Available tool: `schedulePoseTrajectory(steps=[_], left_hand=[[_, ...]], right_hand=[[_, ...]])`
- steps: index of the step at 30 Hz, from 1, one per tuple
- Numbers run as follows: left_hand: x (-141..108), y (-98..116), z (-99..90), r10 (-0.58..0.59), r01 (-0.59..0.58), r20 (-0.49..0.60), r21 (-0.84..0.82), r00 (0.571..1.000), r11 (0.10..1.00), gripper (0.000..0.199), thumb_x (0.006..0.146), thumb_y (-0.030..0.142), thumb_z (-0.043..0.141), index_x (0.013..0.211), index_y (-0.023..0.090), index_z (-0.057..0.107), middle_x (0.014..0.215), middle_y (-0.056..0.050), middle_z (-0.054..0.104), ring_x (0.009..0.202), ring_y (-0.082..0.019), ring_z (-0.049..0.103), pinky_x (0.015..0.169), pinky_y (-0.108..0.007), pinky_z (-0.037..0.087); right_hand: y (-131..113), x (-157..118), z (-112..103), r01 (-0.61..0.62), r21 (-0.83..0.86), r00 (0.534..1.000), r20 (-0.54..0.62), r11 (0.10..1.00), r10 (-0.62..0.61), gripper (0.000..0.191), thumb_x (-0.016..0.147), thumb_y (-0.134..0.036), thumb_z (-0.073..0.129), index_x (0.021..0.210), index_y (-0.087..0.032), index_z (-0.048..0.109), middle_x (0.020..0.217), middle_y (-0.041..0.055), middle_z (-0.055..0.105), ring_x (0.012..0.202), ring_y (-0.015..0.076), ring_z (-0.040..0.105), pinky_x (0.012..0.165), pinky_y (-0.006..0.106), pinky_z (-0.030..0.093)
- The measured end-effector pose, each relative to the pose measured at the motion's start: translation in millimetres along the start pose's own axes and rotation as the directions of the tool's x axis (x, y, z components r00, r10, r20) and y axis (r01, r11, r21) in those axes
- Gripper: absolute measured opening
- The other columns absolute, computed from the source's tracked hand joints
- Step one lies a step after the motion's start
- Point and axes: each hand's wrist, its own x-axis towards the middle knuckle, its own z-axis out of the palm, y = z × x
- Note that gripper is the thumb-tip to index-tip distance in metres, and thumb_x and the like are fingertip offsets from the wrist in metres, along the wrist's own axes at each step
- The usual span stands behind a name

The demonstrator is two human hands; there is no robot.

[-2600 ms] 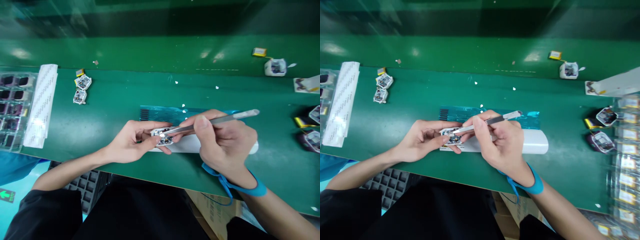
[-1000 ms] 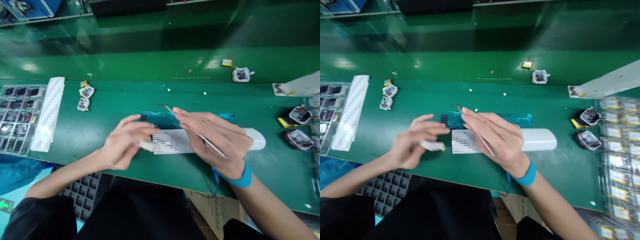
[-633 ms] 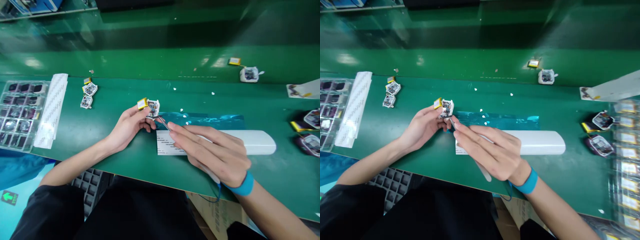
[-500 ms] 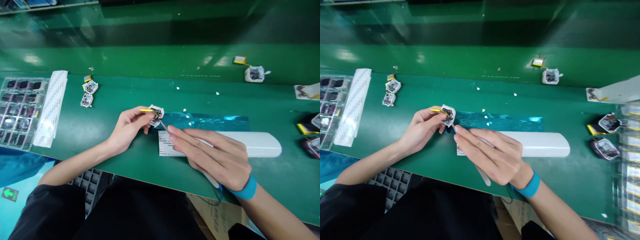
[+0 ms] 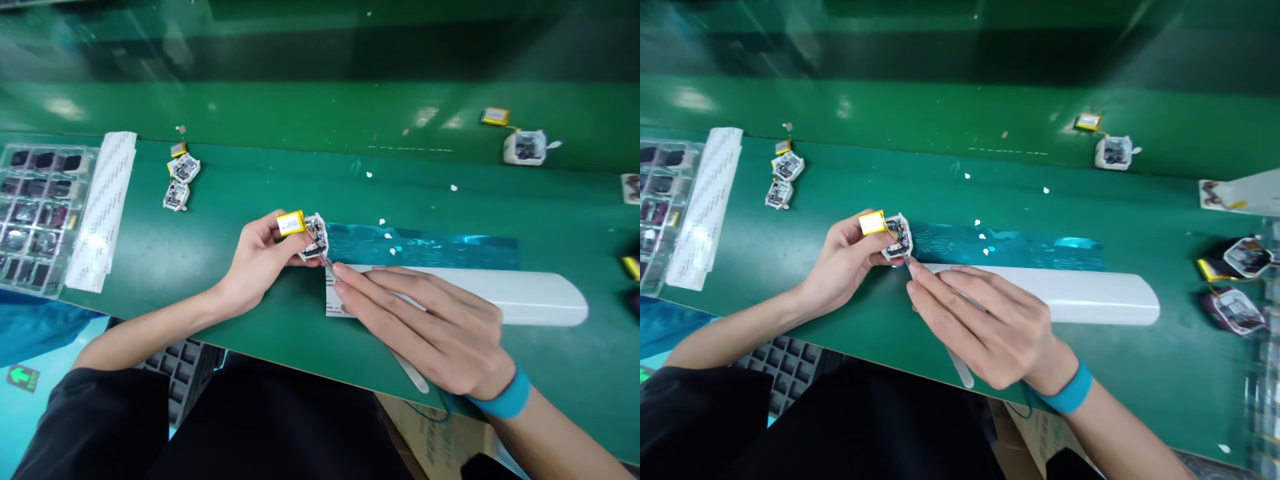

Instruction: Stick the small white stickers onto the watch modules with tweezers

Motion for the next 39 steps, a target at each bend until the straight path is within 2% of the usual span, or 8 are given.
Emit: schedulePoseTrajectory(steps=[6,11,15,20,29,34,36,39], left_hand=[[-1,1,0.6,0.000,0.001,-0.010,0.043,1.000,0.999,0.011,0.076,0.013,0.074,0.077,0.014,0.063,0.075,0.002,0.070,0.062,-0.013,0.072,0.063,-0.026,0.066],[-3,1,1.5,0.052,-0.050,-0.011,0.132,0.999,0.990,0.013,0.078,0.015,0.074,0.076,0.014,0.062,0.074,0.002,0.068,0.063,-0.013,0.072,0.059,-0.023,0.064],[-4,1,1.6,0.093,-0.090,-0.005,0.198,0.996,0.976,0.013,0.082,0.018,0.073,0.077,0.015,0.062,0.074,0.002,0.067,0.061,-0.014,0.073,0.061,-0.025,0.064],[-5,0,1.0,0.114,-0.110,-0.005,0.222,0.993,0.969,0.010,0.082,0.018,0.074,0.079,0.016,0.065,0.075,0.001,0.067,0.060,-0.012,0.070,0.059,-0.024,0.064],[0,2,-2.3,0.035,-0.037,0.015,0.142,0.999,0.989,0.014,0.080,0.023,0.079,0.083,0.015,0.068,0.079,0.001,0.070,0.063,-0.011,0.070,0.067,-0.025,0.065],[3,1,-6.6,-0.005,-0.003,0.050,0.155,0.999,0.988,0.023,0.077,0.020,0.082,0.095,0.013,0.070,0.085,-0.002,0.074,0.071,-0.013,0.074,0.073,-0.023,0.064],[8,-2,-10.2,0.028,-0.034,0.029,0.215,0.999,0.976,0.030,0.076,0.022,0.082,0.101,0.012,0.070,0.085,-0.003,0.075,0.068,-0.013,0.074,0.072,-0.025,0.064],[31,-4,-20.7,0.243,-0.230,0.009,0.368,0.970,0.901,0.037,0.074,0.023,0.081,0.107,0.013,0.068,0.079,-0.002,0.073,0.063,-0.014,0.072,0.065,-0.026,0.062]], right_hand=[[-1,-2,-1,0.019,-0.002,1.000,0.002,1.000,-0.019,0.025,0.099,-0.008,0.053,0.114,-0.012,0.073,0.123,0.0099,0.072,0.096,0.0215,0.075,0.084,0.037,0.064],[-1,9,-11,0.013,0.014,0.995,0.103,1.000,-0.015,0.019,0.097,-0.008,0.059,0.109,-0.010,0.074,0.118,0.0114,0.074,0.093,0.0227,0.076,0.083,0.037,0.064],[-3,11,-11,-0.020,0.074,0.997,0.082,0.997,0.014,0.017,0.094,-0.008,0.065,0.107,-0.011,0.074,0.116,0.0100,0.075,0.091,0.0214,0.076,0.081,0.035,0.065],[-5,5,-7,-0.102,0.113,0.994,0.042,0.988,0.098,0.028,0.093,-0.008,0.065,0.120,-0.017,0.070,0.121,0.0073,0.073,0.100,0.0213,0.075,0.087,0.034,0.066],[-4,7,-15,-0.193,0.100,0.981,0.053,0.976,0.188,0.052,0.089,-0.004,0.069,0.137,-0.022,0.060,0.122,0.0040,0.071,0.100,0.0221,0.076,0.085,0.034,0.066],[-3,6,-16,-0.150,0.048,0.989,0.027,0.988,0.149,0.038,0.088,-0.002,0.069,0.124,-0.015,0.066,0.118,0.0077,0.073,0.097,0.0214,0.076,0.086,0.033,0.065],[-3,5,-15,-0.145,0.034,0.989,0.015,0.989,0.144,0.035,0.088,-0.001,0.070,0.121,-0.013,0.067,0.118,0.0083,0.074,0.095,0.0209,0.075,0.083,0.033,0.065],[-2,4,-13,-0.145,0.019,0.989,-0.003,0.989,0.145,0.035,0.088,-0.004,0.070,0.122,-0.015,0.067,0.119,0.0071,0.074,0.093,0.0206,0.075,0.076,0.033,0.065]])
